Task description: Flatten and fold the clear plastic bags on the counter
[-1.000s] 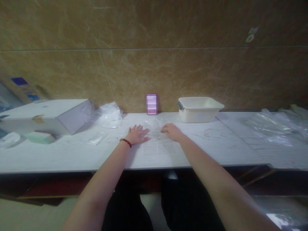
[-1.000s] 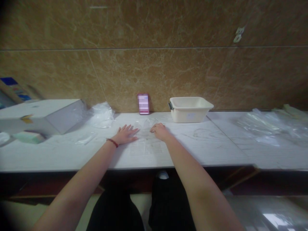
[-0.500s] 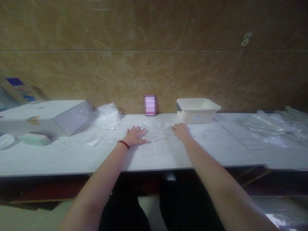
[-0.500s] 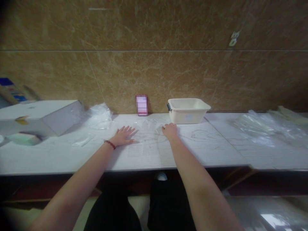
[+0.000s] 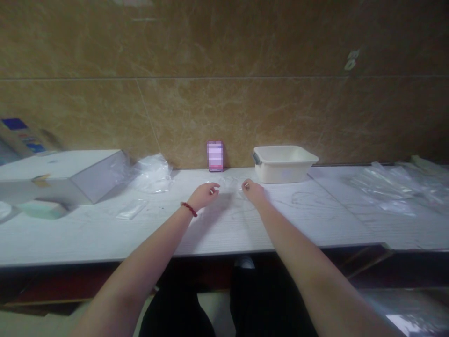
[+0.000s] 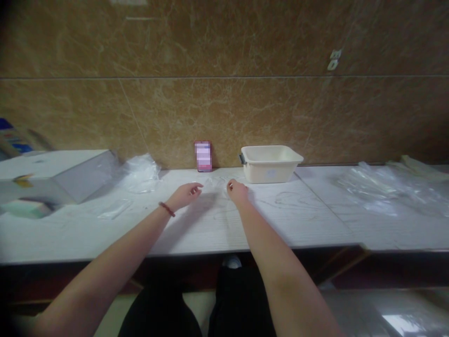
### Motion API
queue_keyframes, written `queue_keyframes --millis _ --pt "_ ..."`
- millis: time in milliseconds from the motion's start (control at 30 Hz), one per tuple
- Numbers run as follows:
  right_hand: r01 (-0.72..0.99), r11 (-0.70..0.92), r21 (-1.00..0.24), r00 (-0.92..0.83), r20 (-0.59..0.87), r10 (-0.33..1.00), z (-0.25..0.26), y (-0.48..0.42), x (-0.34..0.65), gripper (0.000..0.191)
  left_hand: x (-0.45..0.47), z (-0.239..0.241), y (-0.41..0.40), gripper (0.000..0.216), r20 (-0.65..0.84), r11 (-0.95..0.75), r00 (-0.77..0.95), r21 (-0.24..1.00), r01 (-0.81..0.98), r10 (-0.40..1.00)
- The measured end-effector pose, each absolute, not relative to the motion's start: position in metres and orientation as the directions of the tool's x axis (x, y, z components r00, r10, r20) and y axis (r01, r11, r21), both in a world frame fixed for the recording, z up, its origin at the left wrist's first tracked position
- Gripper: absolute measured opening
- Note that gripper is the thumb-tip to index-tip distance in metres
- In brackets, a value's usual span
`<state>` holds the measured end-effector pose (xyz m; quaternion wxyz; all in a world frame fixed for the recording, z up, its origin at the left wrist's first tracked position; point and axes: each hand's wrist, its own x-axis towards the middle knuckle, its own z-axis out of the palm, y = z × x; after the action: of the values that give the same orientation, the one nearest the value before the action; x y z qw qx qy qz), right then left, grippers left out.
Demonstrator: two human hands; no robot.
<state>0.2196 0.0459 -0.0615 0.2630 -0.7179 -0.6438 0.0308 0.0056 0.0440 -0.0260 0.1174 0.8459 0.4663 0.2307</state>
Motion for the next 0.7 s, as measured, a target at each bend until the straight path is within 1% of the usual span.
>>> queue_keyframes --millis 67,100,133,200,233,300,400,467,533,600,700 --pt "0.885 0.038 -0.463 0.129 0.324 0.937 -0.062 0.045 0.218 0.018 0.029 -0.020 0.051 0.033 0.162 -0.389 0.375 0.625 0.677 0.913" --pt "0.873 0.074 -0.482 0.111 0.345 0.932 -0.062 0.045 0.217 0.019 0.041 -0.019 0.054 0.035 0.071 -0.286 0.346 0.727 0.624 0.936" --pt "0.861 0.108 -0.496 0.096 0.368 0.925 -0.062 0.044 0.216 0.020 0.051 -0.018 0.058 0.039 -0.019 -0.177 0.318 0.799 0.575 0.948" --pt "0.833 0.175 -0.525 0.069 0.412 0.908 -0.060 0.042 0.214 0.021 0.067 -0.021 0.065 0.042 -0.130 -0.042 0.316 0.874 0.485 0.940" --pt "0.814 0.211 -0.541 0.053 0.431 0.901 -0.060 0.041 0.213 0.021 0.073 -0.023 0.067 0.042 -0.152 -0.006 0.320 0.896 0.443 0.935" --pt "0.767 0.281 -0.577 0.019 0.458 0.889 -0.059 0.039 0.209 0.021 0.078 -0.031 0.071 0.041 -0.143 0.014 0.331 0.931 0.364 0.933" --pt "0.663 0.370 -0.651 -0.058 0.449 0.892 -0.061 0.039 0.204 0.021 0.076 -0.043 0.074 0.039 -0.078 -0.019 0.330 0.959 0.281 0.941" --pt "0.580 0.393 -0.714 -0.102 0.415 0.904 -0.062 0.040 0.202 0.020 0.073 -0.050 0.075 0.035 -0.030 -0.081 0.290 0.927 0.365 0.957" --pt "0.539 0.374 -0.755 -0.103 0.381 0.919 -0.060 0.041 0.203 0.019 0.069 -0.054 0.078 0.027 0.000 -0.131 0.248 0.851 0.509 0.969" --pt "0.584 0.330 -0.741 -0.069 0.360 0.931 -0.056 0.040 0.208 0.020 0.066 -0.056 0.080 0.024 0.000 -0.144 0.231 0.782 0.607 0.973" --pt "0.755 0.246 -0.608 -0.048 0.322 0.945 -0.050 0.037 0.220 0.022 0.061 -0.057 0.083 0.027 0.000 -0.151 0.226 0.744 0.651 0.974"
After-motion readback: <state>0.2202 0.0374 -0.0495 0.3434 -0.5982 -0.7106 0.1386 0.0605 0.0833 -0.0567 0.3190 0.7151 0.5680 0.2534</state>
